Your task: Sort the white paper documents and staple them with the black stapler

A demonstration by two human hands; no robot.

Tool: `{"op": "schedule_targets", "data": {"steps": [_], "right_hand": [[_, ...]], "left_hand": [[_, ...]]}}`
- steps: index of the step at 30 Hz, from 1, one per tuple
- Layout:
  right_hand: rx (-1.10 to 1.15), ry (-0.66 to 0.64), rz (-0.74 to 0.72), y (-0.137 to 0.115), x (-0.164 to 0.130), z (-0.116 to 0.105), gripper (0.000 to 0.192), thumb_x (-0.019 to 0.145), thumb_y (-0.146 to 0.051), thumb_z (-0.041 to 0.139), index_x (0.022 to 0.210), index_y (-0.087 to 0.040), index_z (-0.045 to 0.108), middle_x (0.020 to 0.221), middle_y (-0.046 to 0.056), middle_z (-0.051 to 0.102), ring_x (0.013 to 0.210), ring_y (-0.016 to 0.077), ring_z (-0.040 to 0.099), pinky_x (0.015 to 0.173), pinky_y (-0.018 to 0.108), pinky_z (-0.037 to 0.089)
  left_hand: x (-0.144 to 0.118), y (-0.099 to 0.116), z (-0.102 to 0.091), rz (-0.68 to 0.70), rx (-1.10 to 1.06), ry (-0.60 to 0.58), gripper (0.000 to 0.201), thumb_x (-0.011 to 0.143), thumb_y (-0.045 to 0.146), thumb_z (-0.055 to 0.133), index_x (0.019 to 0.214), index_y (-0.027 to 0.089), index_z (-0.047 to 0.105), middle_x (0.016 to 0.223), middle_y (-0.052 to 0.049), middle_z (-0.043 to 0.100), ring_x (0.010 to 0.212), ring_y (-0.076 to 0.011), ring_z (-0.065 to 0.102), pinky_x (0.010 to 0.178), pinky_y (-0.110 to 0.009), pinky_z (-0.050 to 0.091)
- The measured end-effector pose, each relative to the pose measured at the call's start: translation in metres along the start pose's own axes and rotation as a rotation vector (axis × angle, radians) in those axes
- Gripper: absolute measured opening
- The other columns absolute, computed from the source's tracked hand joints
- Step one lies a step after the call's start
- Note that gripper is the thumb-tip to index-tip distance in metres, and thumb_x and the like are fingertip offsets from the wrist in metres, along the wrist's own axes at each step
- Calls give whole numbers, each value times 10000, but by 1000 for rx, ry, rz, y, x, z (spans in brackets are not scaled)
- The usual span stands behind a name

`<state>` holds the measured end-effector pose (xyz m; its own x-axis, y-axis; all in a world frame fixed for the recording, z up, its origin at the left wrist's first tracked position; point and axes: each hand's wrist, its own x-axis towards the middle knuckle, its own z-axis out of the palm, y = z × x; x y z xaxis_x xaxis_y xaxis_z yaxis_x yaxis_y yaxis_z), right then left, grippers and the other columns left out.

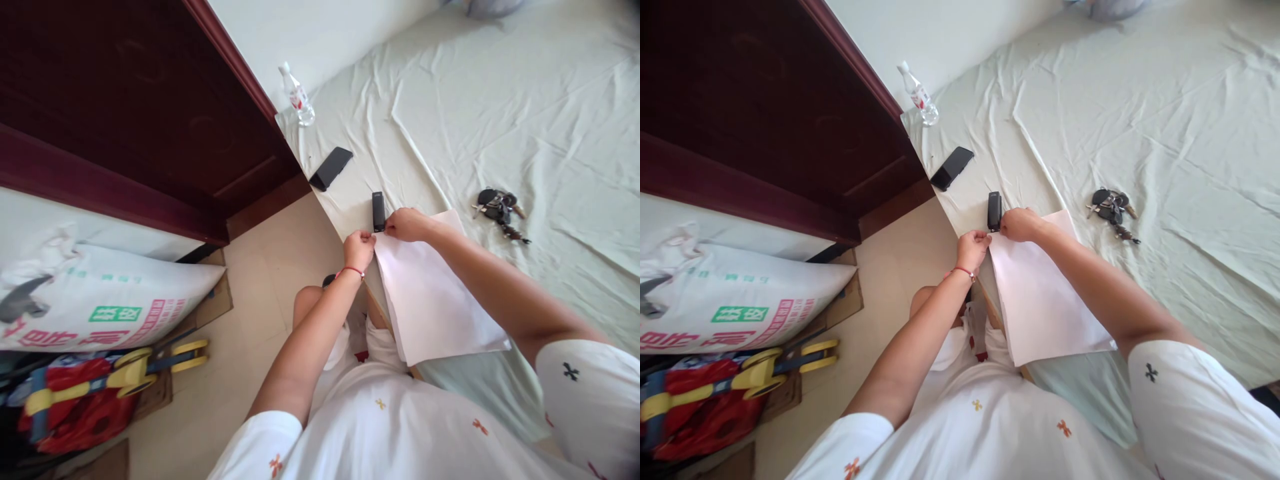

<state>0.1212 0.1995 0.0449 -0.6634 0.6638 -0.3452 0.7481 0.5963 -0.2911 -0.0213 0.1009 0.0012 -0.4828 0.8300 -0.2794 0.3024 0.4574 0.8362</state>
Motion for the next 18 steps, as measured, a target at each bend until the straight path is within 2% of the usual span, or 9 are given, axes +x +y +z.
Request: {"op": "schedule_targets", "data": {"steps": [4, 9, 12, 15, 18], "right_hand": [[19, 14, 24, 3, -3, -2, 340, 943, -364, 507, 1020, -245, 816, 1032, 110, 794, 991, 279, 702, 821, 376, 439], [60, 45, 38, 15, -13, -3, 348, 953, -333, 468, 1009, -243, 800, 1034, 82, 791, 986, 257, 681, 819, 362, 409], [86, 62, 45, 22, -14, -1, 348, 956, -336, 463, 1013, -243, 793, 1003, 74, 787, 958, 251, 669, 808, 358, 398], [101, 87, 51, 25, -12, 3, 370, 954, -334, 445, 1051, -237, 789, 992, 87, 782, 988, 275, 654, 819, 373, 401], [107, 117, 47, 27, -13, 8, 393, 966, -346, 422, 1079, -216, 776, 1018, 108, 780, 1084, 318, 626, 872, 404, 400]], "left_hand": [[8, 3, 1, -60, -7, 33, 117, 798, 175, 754, 841, 167, 645, 755, -21, 675, 703, -159, 630, 736, -286, 485], [14, 6, 0, -53, 41, 82, 235, 790, 194, 785, 948, 180, 611, 764, 10, 646, 722, -155, 621, 786, -292, 492], [20, 6, 3, -28, 61, 68, 237, 798, 200, 779, 925, 194, 579, 782, 6, 639, 741, -160, 624, 767, -285, 481], [25, 7, 4, -2, 81, 49, 241, 783, 193, 780, 892, 205, 565, 787, 1, 643, 751, -169, 629, 753, -283, 473], [22, 7, 2, 43, 106, 26, 221, 805, 202, 759, 950, 209, 593, 747, 4, 646, 747, -188, 643, 783, -301, 487]]}}
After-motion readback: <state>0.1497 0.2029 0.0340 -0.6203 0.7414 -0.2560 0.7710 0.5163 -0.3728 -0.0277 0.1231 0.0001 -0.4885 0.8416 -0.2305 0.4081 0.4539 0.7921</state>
